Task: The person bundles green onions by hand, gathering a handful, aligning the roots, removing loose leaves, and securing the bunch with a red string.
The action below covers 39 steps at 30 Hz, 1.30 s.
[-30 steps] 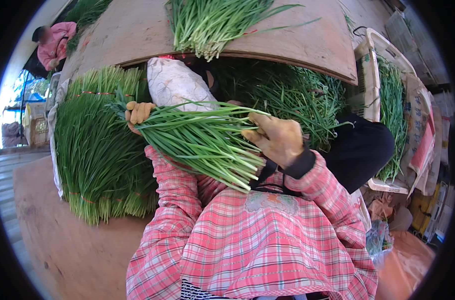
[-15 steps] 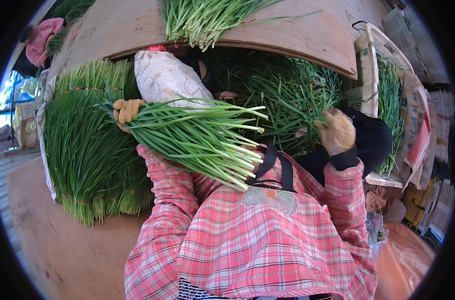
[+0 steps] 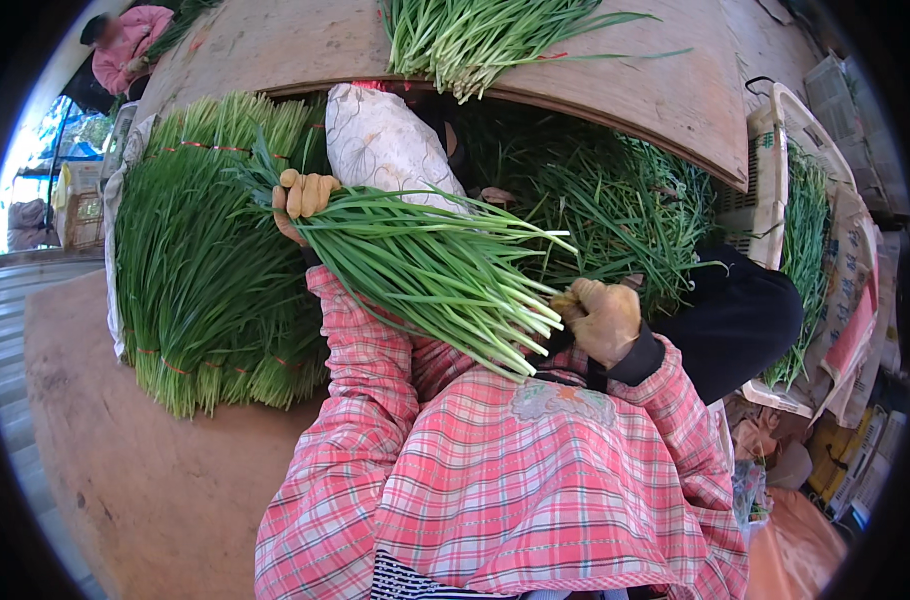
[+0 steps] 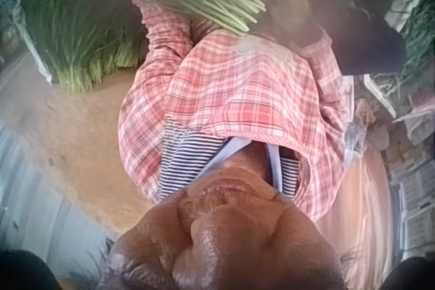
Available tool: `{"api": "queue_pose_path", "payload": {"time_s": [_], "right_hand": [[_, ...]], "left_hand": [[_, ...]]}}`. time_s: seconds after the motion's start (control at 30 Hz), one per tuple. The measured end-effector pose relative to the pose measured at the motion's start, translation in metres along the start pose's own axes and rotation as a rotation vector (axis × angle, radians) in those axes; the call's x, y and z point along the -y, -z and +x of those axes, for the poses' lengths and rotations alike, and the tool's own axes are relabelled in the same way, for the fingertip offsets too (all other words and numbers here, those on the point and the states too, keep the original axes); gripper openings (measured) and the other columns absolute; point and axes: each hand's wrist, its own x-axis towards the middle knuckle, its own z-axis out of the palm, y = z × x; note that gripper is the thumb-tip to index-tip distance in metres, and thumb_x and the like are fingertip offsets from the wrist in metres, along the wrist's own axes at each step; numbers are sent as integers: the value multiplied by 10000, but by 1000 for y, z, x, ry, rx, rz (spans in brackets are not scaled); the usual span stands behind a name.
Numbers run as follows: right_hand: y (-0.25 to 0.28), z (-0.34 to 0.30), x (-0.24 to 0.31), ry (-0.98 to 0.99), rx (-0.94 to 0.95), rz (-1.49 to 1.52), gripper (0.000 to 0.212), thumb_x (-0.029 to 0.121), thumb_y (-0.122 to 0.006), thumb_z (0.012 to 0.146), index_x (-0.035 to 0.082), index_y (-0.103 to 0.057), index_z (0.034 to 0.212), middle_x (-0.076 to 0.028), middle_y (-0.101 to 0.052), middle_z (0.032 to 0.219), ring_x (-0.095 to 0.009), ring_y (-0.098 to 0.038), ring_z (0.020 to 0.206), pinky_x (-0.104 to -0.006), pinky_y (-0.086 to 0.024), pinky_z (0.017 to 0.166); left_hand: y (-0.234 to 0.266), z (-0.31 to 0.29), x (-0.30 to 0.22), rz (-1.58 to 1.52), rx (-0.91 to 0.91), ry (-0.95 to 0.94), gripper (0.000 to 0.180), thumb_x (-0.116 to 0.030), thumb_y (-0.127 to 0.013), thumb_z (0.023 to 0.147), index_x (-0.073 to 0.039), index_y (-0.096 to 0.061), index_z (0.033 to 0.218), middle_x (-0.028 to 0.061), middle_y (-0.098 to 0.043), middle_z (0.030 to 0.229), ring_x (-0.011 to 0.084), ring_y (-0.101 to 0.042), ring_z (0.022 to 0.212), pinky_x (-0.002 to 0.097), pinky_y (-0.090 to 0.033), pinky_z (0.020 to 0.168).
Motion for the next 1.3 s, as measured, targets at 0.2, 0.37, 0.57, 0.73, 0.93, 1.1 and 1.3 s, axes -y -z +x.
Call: {"api": "queue_pose_path", "payload": {"time_s": [0.2, 0.37, 0.57, 0.73, 0.93, 1.1, 1.3], "right_hand": [[37, -24, -70, -130, -125, -288, 194, 24, -650, 676, 40, -655, 869, -148, -633, 825, -297, -629, 710, -343, -490, 591], [76, -6, -57, -225, -74, -415, 374, -49, -612, 641, 58, -645, 997, -179, -597, 1062, -312, -619, 830, -339, -509, 680], [67, 17, -57, -27, -227, 313, 429, 105, -732, 706, 80, -615, 1117, -186, -589, 1101, -247, -627, 881, -330, -488, 760], [95, 40, 7, 424, -283, 440, 879, 222, -825, 642, 57, -348, 1362, -149, -469, 1296, -218, -500, 1129, -330, -402, 946], [84, 60, 45, 296, -113, 1138, 1102, 384, -902, 450, 17, -345, 1327, -71, -550, 1146, -178, -534, 1023, -302, -446, 878], [86, 68, -3, 246, 2, 1320, 629, 258, -758, 672, 4, -471, 1170, -67, -591, 1011, -160, -596, 835, -314, -509, 709], [81, 63, -15, 527, 201, 1992, 794, 187, -677, 718, -52, -257, 1348, -175, -575, 1103, -252, -608, 931, -355, -530, 796]], "left_hand": [[-4, 1, 2, -25, -5, 7, 167, -178, -384, 904, -28, -455, 917, -67, -475, 615, 63, -414, 561, 230, -360, 589], [-58, 35, 11, 45, 33, 44, 112, -170, -411, 894, -77, -446, 840, -61, -469, 603, 74, -406, 560, 228, -369, 601], [-142, 112, 43, 405, 61, 411, 328, -276, -400, 925, 1, -550, 1016, -43, -369, 564, 101, -305, 543, 258, -272, 555], [-191, 162, 94, 422, 33, 852, 489, -335, -460, 920, 60, -465, 1207, 50, -579, 838, 178, -547, 779, 300, -429, 749], [-257, 177, 214, 793, -242, 894, 113, -107, -583, 812, 0, -612, 837, 47, -589, 700, 124, -563, 577, 224, -461, 515], [-264, 198, 277, 728, -225, 1311, 194, -196, -563, 803, -31, -566, 701, 65, -549, 555, 174, -471, 397, 313, -368, 358], [-208, 200, 283, 641, -26, 1188, 352, -396, -550, 844, -46, -560, 871, 61, -596, 726, 183, -553, 628, 322, -436, 578]]}}
